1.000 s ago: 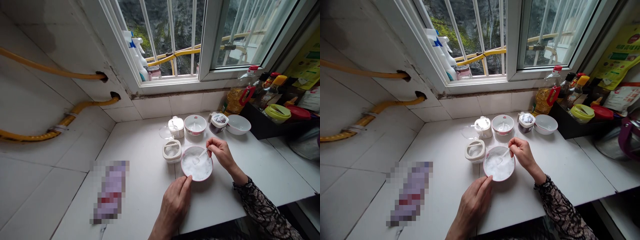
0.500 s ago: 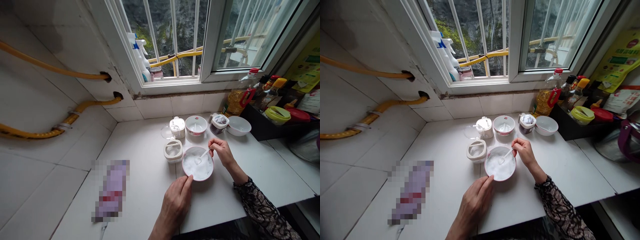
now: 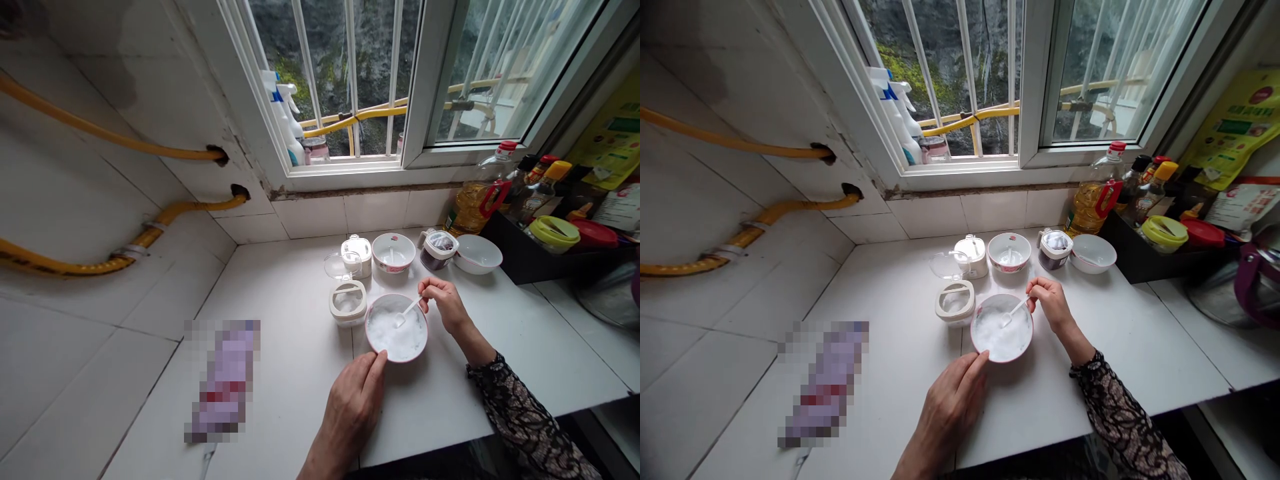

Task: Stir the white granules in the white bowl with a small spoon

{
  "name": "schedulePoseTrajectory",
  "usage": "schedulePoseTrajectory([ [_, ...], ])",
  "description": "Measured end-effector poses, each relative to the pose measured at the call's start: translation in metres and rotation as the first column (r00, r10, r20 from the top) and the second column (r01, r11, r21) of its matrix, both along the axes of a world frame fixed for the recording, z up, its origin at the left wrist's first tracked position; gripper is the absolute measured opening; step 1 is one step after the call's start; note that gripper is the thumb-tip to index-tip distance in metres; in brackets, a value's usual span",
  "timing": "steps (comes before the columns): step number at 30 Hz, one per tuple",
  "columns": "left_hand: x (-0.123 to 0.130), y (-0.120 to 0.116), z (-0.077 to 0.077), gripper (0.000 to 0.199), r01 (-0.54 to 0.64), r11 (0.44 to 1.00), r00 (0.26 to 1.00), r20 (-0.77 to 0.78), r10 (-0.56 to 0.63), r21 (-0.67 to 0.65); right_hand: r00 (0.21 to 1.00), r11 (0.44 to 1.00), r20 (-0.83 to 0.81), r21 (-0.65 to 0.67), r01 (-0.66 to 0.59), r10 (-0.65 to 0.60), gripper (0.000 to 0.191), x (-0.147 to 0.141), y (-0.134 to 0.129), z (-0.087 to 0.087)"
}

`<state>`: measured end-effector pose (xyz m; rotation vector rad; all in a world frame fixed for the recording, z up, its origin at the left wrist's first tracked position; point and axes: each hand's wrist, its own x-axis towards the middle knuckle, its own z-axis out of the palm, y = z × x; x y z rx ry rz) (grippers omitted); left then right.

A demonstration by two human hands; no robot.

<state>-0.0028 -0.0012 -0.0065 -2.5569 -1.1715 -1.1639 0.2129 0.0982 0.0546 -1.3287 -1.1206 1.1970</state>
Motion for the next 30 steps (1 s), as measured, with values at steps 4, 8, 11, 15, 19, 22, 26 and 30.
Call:
schedulePoseTrajectory([
  [4, 0.001, 0.000, 0.001, 0.039, -0.004, 1.000, 1.000, 0.000, 0.004, 0.014, 0.999, 1.000, -0.044, 0.031, 0.007, -0.006, 0.007, -0.002, 0.002, 0.000],
  [8, 0.001, 0.001, 0.002, 0.039, -0.018, 0.999, 1.000, -0.006, 0.018, 0.029, 0.997, 0.991, -0.081, 0.130, -0.010, 0.021, 0.009, -0.013, 0.002, 0.007],
  [11, 0.000, 0.000, 0.002, 0.040, -0.018, 1.000, 1.000, -0.007, 0.018, 0.021, 0.998, 0.970, -0.034, 0.239, -0.043, 0.053, 0.010, -0.027, -0.003, 0.013],
  [15, 0.000, 0.000, 0.000, 0.038, -0.022, 1.000, 1.000, -0.007, 0.022, 0.015, 0.970, 0.871, 0.240, 0.470, -0.147, 0.034, 0.007, -0.046, -0.013, 0.012],
  [19, 0.000, -0.001, -0.002, 0.037, -0.017, 1.000, 1.000, 0.006, 0.017, 0.012, 0.725, 0.554, 0.675, 0.659, -0.509, -0.137, 0.020, -0.056, -0.015, 0.004],
  [22, -0.001, 0.000, -0.003, 0.037, -0.014, 1.000, 1.000, 0.005, 0.014, 0.011, 0.618, 0.432, 0.752, 0.648, -0.627, -0.229, 0.026, -0.055, -0.015, 0.005],
  [26, -0.001, 0.000, -0.002, 0.037, -0.005, 1.000, 1.000, -0.005, 0.005, -0.006, 0.742, 0.467, 0.636, 0.733, -0.495, -0.212, 0.024, -0.041, -0.018, 0.018],
  [30, -0.001, -0.001, 0.000, 0.035, -0.009, 1.000, 1.000, 0.000, 0.009, -0.001, 0.811, 0.660, 0.542, 0.695, -0.286, -0.220, 0.017, -0.021, -0.020, 0.022],
])
